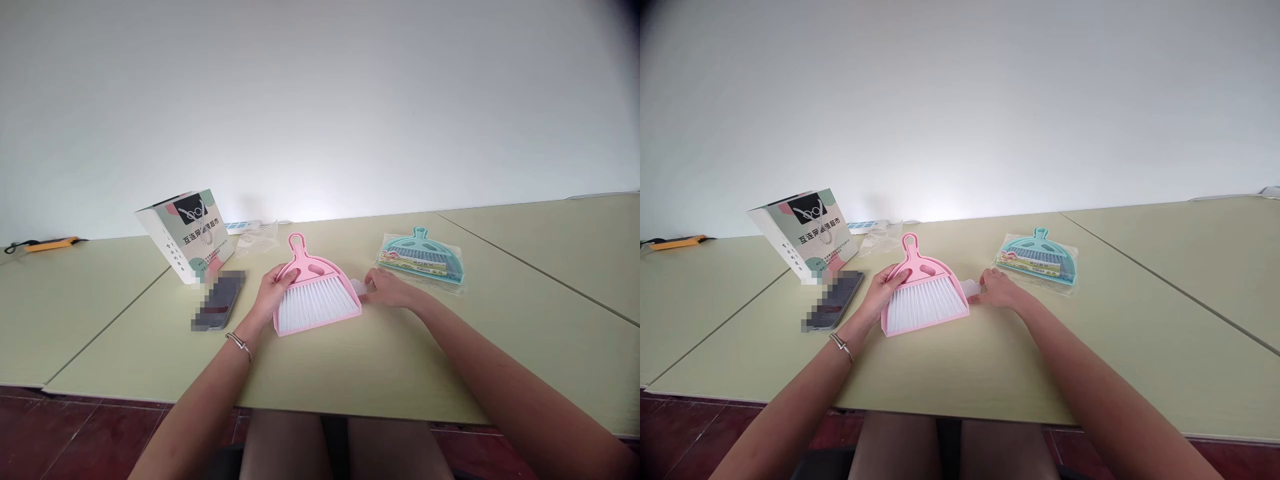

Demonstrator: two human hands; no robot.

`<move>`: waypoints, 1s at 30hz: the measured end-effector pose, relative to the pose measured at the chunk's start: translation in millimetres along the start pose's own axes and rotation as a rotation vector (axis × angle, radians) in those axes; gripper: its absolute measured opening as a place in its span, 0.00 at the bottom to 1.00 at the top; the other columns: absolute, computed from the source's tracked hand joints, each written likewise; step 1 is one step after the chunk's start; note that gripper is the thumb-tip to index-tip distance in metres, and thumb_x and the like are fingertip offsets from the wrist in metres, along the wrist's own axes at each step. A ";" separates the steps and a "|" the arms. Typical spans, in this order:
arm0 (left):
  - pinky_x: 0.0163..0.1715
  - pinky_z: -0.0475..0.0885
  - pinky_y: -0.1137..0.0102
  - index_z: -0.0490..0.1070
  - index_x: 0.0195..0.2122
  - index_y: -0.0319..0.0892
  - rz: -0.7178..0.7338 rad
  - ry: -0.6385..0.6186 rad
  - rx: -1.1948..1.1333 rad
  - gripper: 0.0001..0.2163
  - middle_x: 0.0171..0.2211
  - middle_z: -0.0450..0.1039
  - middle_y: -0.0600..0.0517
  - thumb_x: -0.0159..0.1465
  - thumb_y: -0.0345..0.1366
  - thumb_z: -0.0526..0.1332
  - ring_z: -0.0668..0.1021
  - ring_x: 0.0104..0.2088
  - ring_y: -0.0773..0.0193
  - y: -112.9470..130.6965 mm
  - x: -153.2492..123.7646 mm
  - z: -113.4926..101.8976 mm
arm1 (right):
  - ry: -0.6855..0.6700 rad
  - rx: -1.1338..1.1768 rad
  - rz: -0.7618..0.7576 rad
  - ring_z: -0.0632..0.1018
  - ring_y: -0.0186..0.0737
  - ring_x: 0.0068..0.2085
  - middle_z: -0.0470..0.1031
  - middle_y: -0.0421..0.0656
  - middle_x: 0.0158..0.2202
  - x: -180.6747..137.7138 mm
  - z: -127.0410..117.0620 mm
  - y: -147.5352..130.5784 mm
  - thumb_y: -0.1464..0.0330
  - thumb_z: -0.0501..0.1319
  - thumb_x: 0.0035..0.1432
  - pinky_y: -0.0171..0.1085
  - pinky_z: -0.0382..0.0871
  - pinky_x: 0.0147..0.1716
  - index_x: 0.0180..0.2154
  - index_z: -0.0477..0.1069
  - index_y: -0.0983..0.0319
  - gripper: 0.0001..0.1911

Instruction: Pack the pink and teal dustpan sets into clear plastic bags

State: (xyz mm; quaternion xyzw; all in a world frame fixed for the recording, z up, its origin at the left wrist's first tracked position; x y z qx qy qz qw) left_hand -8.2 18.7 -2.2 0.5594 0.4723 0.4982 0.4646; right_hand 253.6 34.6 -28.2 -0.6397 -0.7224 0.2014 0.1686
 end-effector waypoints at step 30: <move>0.35 0.73 0.66 0.64 0.41 0.41 -0.161 0.056 -0.324 0.26 0.36 0.74 0.50 0.42 0.32 0.73 0.77 0.33 0.63 -14.7 0.6 16.3 | 0.538 0.339 -0.825 0.74 0.42 0.50 0.74 0.45 0.47 -24.8 39.7 -61.7 0.68 0.58 0.57 0.46 0.68 0.51 0.43 0.69 0.56 0.11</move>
Point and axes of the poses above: each hand's wrist, its own x-axis towards the middle knuckle, its own z-axis out of the palm, y = z × x, the point moved 1 cm from there along x, towards the middle knuckle
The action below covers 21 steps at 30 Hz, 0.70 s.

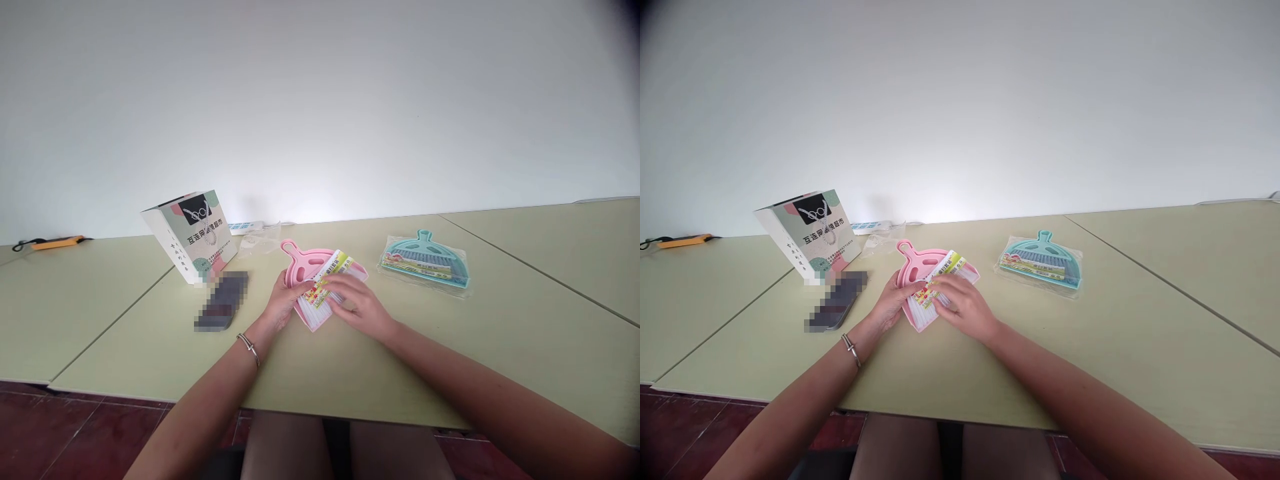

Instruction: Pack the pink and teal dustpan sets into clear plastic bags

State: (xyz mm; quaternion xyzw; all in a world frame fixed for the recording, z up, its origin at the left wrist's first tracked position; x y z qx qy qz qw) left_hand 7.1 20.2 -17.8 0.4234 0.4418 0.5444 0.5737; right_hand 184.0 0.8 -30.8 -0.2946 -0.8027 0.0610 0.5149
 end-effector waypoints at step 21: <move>0.56 0.35 0.35 0.71 0.46 0.41 0.234 0.067 1.697 0.16 0.68 0.32 0.46 0.61 0.41 0.54 0.34 0.66 0.40 29.1 99.0 -56.3 | 0.588 1.008 1.260 0.80 0.37 0.32 0.80 0.39 0.32 13.6 -10.8 17.1 0.75 0.61 0.53 0.34 0.76 0.32 0.35 0.71 0.61 0.06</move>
Point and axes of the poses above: each hand's wrist, its own x-axis towards the middle knuckle, its own z-axis out of the palm, y = z × x, the point moved 1 cm from there along x, towards the middle knuckle
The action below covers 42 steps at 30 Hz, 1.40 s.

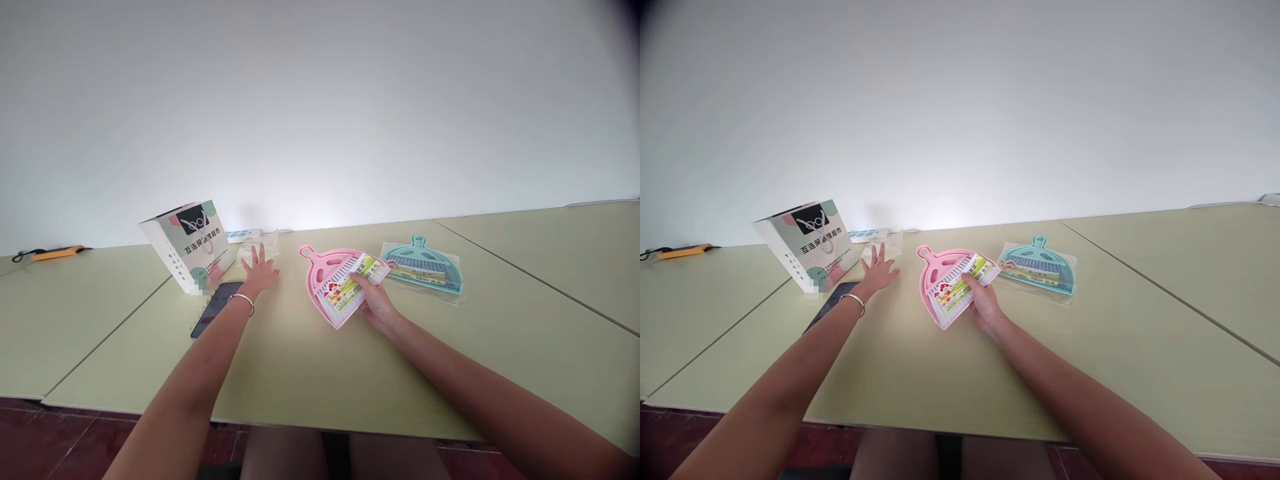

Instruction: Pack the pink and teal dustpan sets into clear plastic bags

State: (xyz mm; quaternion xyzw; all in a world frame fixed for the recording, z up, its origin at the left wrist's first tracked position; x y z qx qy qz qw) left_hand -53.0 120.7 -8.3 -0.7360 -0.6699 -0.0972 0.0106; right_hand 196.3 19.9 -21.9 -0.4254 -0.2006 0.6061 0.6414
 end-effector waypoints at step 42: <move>0.38 0.59 0.58 0.74 0.41 0.35 0.442 0.307 0.142 0.17 0.41 0.72 0.37 0.65 0.32 0.45 0.72 0.43 0.50 84.8 -109.3 -17.0 | -0.204 -0.330 0.213 0.80 0.41 0.29 0.80 0.47 0.31 8.4 -19.0 -28.9 0.74 0.61 0.51 0.38 0.76 0.31 0.37 0.73 0.65 0.09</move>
Point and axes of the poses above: each hand's wrist, its own x-axis towards the middle knuckle, its own z-axis out of the palm, y = z × x, the point moved 1 cm from there along x, towards the middle knuckle
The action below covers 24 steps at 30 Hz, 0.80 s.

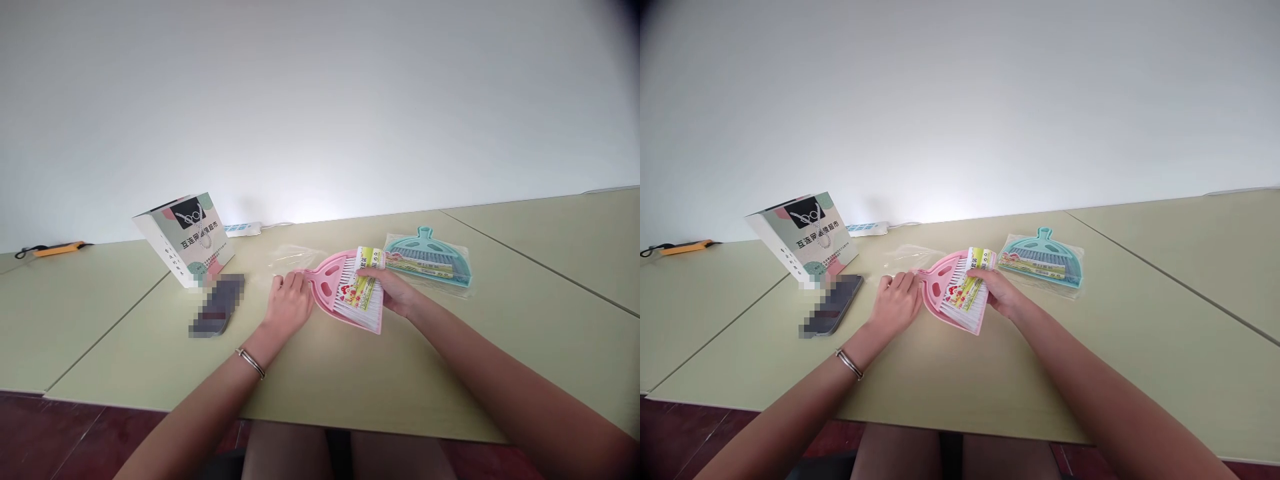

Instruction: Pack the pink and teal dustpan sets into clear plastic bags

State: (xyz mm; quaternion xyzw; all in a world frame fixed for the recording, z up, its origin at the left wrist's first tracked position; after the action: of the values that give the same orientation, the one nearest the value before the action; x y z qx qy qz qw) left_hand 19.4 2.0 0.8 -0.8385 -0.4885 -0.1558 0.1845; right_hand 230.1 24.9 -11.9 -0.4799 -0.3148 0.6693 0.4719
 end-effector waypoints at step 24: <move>0.51 0.54 0.59 0.64 0.55 0.44 0.059 0.112 -0.544 0.18 0.51 0.70 0.44 0.66 0.40 0.48 0.70 0.52 0.54 14.1 -11.7 -6.3 | -0.002 0.403 -0.229 0.80 0.36 0.41 0.79 0.40 0.36 0.3 25.0 19.2 0.74 0.59 0.54 0.31 0.77 0.39 0.36 0.70 0.59 0.07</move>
State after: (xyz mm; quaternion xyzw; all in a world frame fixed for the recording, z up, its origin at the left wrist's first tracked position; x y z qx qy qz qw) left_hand 25.6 -16.2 -1.0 -0.8611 -0.3934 -0.3217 -0.0162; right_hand 200.2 19.1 -20.3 -0.3363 -0.2275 0.6613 0.6307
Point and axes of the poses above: each hand's wrist, its own x-axis towards the middle knuckle, its own z-axis out of the palm, y = z × x, the point moved 1 cm from there along x, towards the middle knuckle
